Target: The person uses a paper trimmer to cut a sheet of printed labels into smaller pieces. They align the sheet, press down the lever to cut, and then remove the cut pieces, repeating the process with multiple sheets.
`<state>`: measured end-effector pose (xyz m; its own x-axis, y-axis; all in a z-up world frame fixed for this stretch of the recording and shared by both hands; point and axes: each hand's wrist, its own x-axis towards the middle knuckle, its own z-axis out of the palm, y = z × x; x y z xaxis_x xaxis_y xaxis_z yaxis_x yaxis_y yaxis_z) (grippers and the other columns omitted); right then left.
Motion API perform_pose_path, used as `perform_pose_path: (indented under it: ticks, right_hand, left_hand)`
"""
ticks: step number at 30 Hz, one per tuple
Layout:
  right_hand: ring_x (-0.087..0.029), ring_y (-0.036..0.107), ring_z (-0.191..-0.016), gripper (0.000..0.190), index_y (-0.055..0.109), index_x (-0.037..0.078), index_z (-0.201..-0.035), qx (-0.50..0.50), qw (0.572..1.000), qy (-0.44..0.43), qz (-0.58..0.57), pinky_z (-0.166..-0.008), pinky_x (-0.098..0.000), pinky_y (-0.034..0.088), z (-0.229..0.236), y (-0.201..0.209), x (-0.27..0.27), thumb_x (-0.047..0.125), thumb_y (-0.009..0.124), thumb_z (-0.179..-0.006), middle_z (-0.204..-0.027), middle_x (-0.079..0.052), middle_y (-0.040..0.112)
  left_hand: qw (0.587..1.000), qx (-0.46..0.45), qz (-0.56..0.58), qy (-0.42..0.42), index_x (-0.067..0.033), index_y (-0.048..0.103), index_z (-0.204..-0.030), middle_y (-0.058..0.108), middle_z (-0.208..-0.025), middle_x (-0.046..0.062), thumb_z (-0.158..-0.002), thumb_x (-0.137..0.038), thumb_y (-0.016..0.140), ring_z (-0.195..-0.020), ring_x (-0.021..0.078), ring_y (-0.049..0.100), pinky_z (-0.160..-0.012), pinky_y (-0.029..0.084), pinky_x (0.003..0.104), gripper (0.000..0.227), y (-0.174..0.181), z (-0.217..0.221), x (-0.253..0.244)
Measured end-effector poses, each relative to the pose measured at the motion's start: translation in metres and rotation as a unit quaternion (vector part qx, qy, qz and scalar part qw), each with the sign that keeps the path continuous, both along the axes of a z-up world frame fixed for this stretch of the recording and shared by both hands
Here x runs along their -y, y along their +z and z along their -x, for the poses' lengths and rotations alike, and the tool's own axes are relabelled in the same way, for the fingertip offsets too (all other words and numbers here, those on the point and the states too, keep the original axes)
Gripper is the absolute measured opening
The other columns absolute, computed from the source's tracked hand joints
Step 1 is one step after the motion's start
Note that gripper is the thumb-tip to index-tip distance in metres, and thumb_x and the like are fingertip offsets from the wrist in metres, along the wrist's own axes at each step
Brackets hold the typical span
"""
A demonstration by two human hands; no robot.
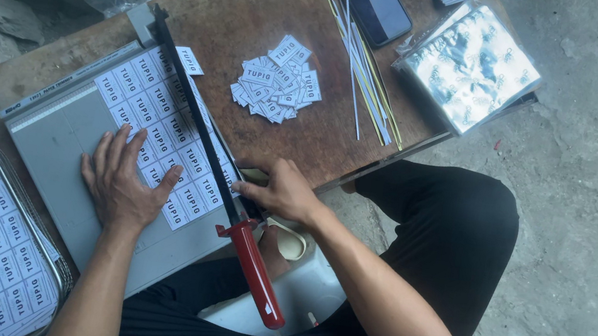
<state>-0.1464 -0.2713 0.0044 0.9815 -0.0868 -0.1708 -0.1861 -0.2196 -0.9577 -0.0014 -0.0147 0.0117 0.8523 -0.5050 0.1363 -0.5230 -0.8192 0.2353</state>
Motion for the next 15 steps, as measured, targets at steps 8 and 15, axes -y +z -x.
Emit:
perform_pose_path:
  ticks: [8,15]
  right_hand:
    - [-0.022,0.075,-0.076,0.034,0.071,0.018,-0.130,0.052,0.962,-0.141,0.229,-0.072,-0.0359,0.061,-0.019,0.019,0.018,0.014,0.065,-0.097,-0.090,-0.013,0.078]
    - [-0.037,0.055,-0.124,0.081,0.050,0.018,-0.143,0.169,0.879,-0.192,0.403,-0.097,-0.0488,0.049,-0.044,0.034,0.016,0.045,0.082,-0.074,-0.148,-0.025,0.047]
  left_hand:
    - [1.000,0.000,0.015,-0.002,-0.0145,0.058,-0.146,0.047,-0.159,0.015,-0.082,-0.078,0.066,-0.153,0.0368,0.032,-0.124,0.010,0.067,0.091,0.002,0.002,-0.003]
    - [1.000,0.008,0.019,-0.011,-0.0136,0.060,-0.146,0.050,-0.160,0.014,-0.084,-0.077,0.064,-0.153,0.0368,0.035,-0.123,0.014,0.069,0.089,0.008,0.003,0.002]
